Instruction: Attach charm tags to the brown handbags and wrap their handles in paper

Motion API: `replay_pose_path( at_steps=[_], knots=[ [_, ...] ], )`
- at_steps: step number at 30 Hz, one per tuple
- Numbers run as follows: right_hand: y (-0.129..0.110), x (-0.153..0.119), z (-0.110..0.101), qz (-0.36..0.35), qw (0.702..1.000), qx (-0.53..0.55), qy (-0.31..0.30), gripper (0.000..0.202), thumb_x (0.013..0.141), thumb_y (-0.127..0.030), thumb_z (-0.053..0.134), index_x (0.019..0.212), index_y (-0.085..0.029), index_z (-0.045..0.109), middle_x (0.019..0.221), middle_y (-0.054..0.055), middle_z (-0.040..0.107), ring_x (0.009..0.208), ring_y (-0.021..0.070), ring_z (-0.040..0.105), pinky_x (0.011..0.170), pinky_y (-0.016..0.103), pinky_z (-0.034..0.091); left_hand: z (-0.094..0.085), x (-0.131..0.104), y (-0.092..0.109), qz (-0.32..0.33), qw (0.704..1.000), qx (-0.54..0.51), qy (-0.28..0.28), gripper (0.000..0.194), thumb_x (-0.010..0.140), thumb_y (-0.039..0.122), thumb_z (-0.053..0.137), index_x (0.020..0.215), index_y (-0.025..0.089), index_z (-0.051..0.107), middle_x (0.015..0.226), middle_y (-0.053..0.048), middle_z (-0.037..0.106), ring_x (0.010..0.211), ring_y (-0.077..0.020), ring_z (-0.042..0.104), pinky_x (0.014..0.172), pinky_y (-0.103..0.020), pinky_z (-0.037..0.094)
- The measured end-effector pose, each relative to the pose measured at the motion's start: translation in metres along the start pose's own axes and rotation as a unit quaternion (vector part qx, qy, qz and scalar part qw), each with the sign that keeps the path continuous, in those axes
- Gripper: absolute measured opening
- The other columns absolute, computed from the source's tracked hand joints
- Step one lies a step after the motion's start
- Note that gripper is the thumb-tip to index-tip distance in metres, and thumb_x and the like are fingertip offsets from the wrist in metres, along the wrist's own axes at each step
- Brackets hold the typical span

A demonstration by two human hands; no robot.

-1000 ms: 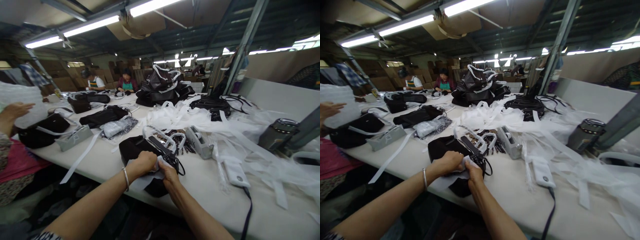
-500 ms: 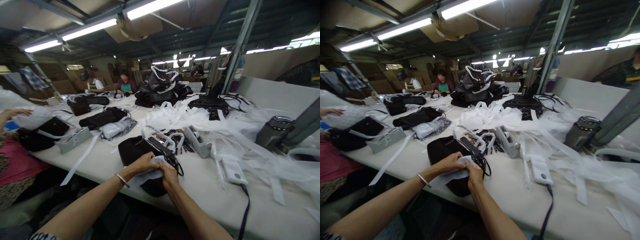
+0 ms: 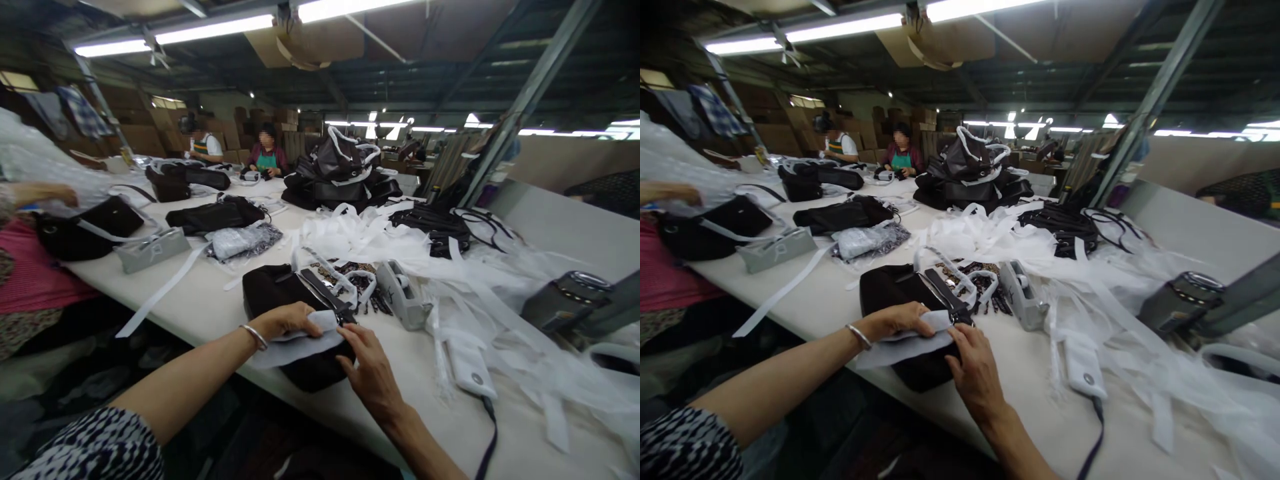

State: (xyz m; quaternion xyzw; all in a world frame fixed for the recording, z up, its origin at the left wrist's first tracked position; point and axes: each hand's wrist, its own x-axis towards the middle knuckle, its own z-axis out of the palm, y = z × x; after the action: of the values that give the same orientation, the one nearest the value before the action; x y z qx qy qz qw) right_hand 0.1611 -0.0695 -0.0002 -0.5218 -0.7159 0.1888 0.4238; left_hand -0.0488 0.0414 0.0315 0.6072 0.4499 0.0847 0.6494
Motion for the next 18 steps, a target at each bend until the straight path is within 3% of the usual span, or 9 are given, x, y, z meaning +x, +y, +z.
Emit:
replay_pose_path(
  at_steps=[2, 4, 8, 13, 16, 18],
  knots=[
    [0.002, 0.009, 0.005, -0.114, 0.990, -0.079, -0.002, 0.057, 0.078, -0.011, 0.063, 0.133, -0.027, 0.057, 0.139, 0.011, 0.055, 0.128, 0.0306, 0.047, 0.106, 0.051, 0.038, -0.001, 0.002, 0.000, 0.013, 1.000, -0.013, -0.015, 0.029, 0.053, 0.028, 0.076, 0.077, 0.014, 0.070, 0.068, 0.001, 0.064, 0.056, -0.0120, 0.052, 0.052, -0.023, 0.039],
    [0.004, 0.022, 0.011, -0.182, 0.975, -0.123, -0.008, 0.052, 0.083, -0.011, 0.058, 0.132, -0.028, 0.058, 0.139, 0.010, 0.055, 0.130, 0.0283, 0.045, 0.108, 0.050, 0.034, -0.001, 0.004, -0.001, 0.027, 0.999, -0.027, -0.015, 0.030, 0.052, 0.026, 0.076, 0.079, 0.014, 0.070, 0.068, 0.001, 0.064, 0.058, -0.0117, 0.053, 0.055, -0.023, 0.040],
    [0.007, 0.044, 0.010, -0.270, 0.948, -0.135, -0.097, 0.028, 0.094, -0.016, 0.049, 0.108, -0.027, 0.071, 0.097, 0.005, 0.073, 0.099, 0.0199, 0.060, 0.095, 0.039, 0.042, -0.001, 0.007, -0.006, 0.020, 0.999, -0.033, 0.004, 0.032, 0.051, 0.025, 0.076, 0.080, 0.014, 0.069, 0.070, 0.002, 0.064, 0.060, -0.0122, 0.053, 0.057, -0.024, 0.042],
    [0.007, 0.056, 0.000, -0.311, 0.929, -0.115, -0.164, 0.030, 0.097, -0.018, 0.045, 0.110, -0.025, 0.071, 0.085, 0.005, 0.071, 0.083, 0.0176, 0.059, 0.077, 0.033, 0.046, 0.007, 0.002, -0.007, 0.088, 0.991, 0.087, 0.052, 0.035, 0.060, 0.037, 0.075, 0.085, 0.014, 0.068, 0.069, 0.003, 0.060, 0.061, -0.0121, 0.050, 0.054, -0.023, 0.036],
    [0.008, 0.060, 0.006, -0.303, 0.941, -0.080, -0.125, 0.023, 0.094, -0.020, 0.053, 0.104, -0.028, 0.072, 0.087, 0.004, 0.070, 0.084, 0.0183, 0.059, 0.079, 0.035, 0.048, 0.014, -0.005, -0.007, 0.128, 0.971, 0.162, 0.118, 0.035, 0.068, 0.044, 0.071, 0.086, 0.014, 0.066, 0.072, 0.002, 0.060, 0.065, -0.0131, 0.051, 0.056, -0.023, 0.035],
    [0.010, 0.063, 0.012, -0.258, 0.961, -0.052, -0.082, 0.012, 0.088, -0.024, 0.063, 0.093, -0.027, 0.074, 0.102, 0.006, 0.069, 0.100, 0.0219, 0.058, 0.088, 0.040, 0.048, 0.015, -0.010, -0.006, 0.150, 0.966, 0.173, 0.121, 0.036, 0.076, 0.046, 0.064, 0.093, 0.014, 0.065, 0.078, 0.000, 0.062, 0.067, -0.0135, 0.052, 0.058, -0.023, 0.036]
  ],
)
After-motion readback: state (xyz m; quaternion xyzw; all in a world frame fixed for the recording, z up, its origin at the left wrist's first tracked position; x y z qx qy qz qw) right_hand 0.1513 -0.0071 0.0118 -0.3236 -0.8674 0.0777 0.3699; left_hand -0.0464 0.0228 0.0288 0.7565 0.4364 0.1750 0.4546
